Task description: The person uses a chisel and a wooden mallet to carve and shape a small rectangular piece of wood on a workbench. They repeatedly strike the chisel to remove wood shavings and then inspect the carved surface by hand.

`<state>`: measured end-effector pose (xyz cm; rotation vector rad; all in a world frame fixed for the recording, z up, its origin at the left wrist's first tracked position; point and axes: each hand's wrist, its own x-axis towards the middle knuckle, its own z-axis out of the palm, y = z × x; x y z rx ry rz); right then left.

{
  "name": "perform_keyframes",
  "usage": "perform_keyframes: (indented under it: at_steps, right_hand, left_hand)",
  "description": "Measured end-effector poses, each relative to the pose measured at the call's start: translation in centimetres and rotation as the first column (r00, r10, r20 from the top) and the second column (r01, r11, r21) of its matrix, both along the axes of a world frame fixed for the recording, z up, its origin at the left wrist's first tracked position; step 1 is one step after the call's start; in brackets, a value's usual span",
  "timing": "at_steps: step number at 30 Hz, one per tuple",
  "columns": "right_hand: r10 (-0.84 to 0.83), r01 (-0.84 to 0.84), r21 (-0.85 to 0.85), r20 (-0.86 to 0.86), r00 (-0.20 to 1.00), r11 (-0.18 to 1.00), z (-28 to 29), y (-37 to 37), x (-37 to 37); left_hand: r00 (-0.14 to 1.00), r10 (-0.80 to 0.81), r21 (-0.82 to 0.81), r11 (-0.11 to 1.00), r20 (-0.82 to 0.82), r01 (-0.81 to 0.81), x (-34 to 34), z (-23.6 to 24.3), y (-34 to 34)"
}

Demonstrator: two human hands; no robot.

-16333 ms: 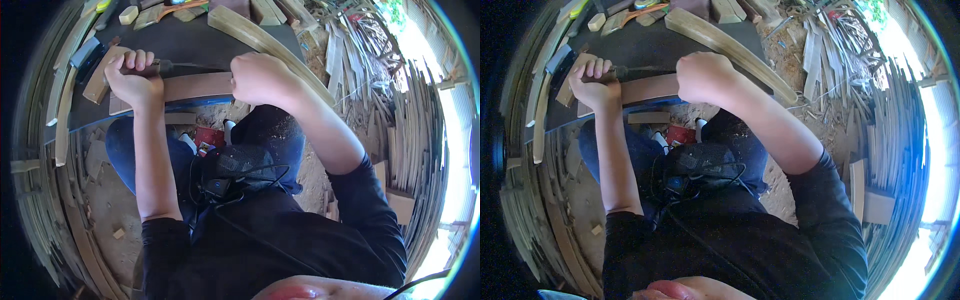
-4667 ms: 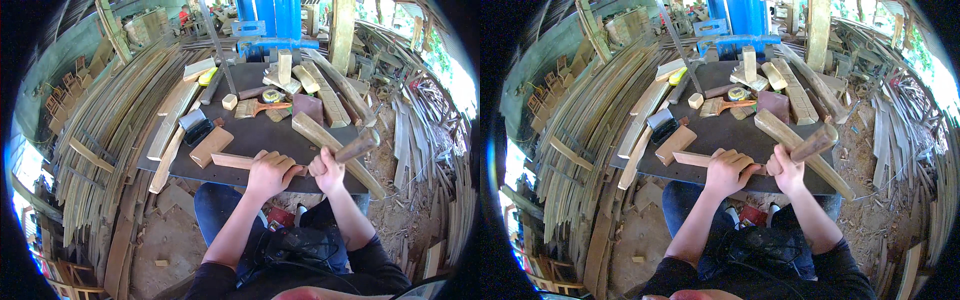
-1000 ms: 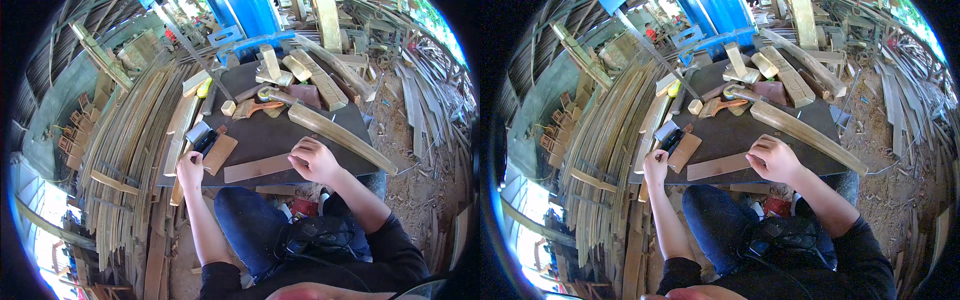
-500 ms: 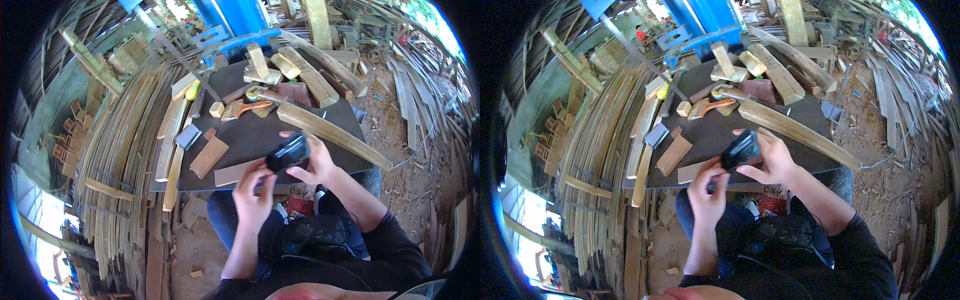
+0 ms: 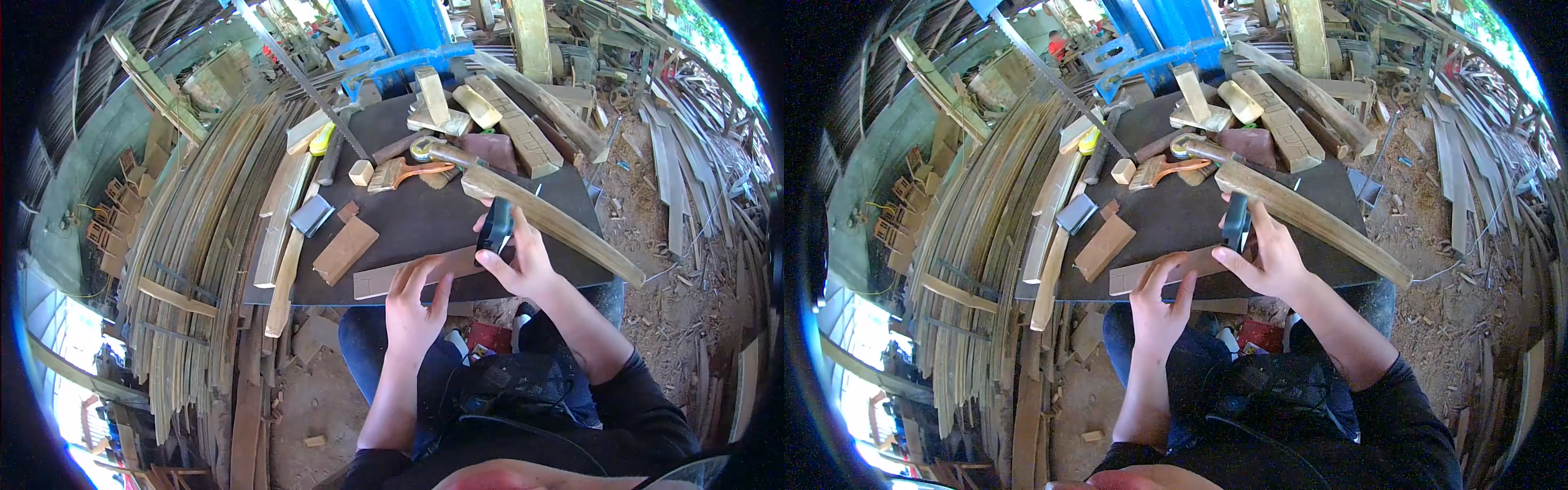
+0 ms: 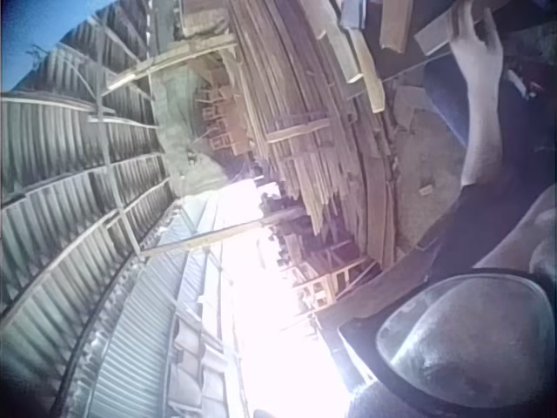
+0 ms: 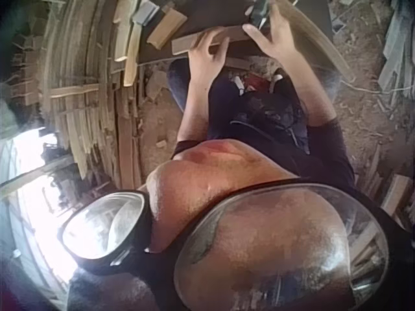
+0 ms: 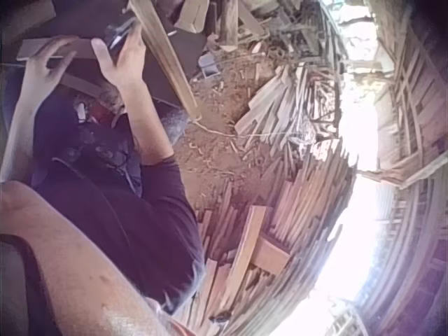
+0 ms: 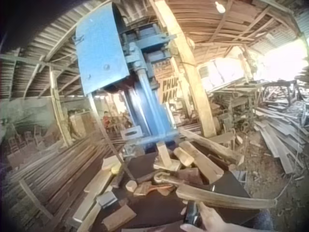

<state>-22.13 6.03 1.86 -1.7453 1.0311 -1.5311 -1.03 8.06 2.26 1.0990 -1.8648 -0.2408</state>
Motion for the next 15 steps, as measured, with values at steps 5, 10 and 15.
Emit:
perform_keyframes:
  at_steps: [5, 10, 15]
  right_hand:
    - [-0.034, -0.061, -0.269, -0.333, 0.942, 0.961, 0.4, -0.5, -0.4]
    - [0.037, -0.049, -0.043, -0.253, 0.967, 0.998, -1.0, -0.3, -0.7]
    - [0.12, -0.137, -0.11, -0.153, 0.981, 0.984, -2.0, -0.8, -0.6]
  left_hand:
    - [0.994, -0.107, -0.03, 0.994, 0.012, 0.107, -1.0, 0.7, 0.6]
    - [0.978, -0.203, 0.102, 0.973, -0.048, 0.207, -1.7, -0.1, 1.4]
    - [0.993, -0.083, 0.053, 0.995, -0.086, 0.088, -0.2, -0.6, 1.0]
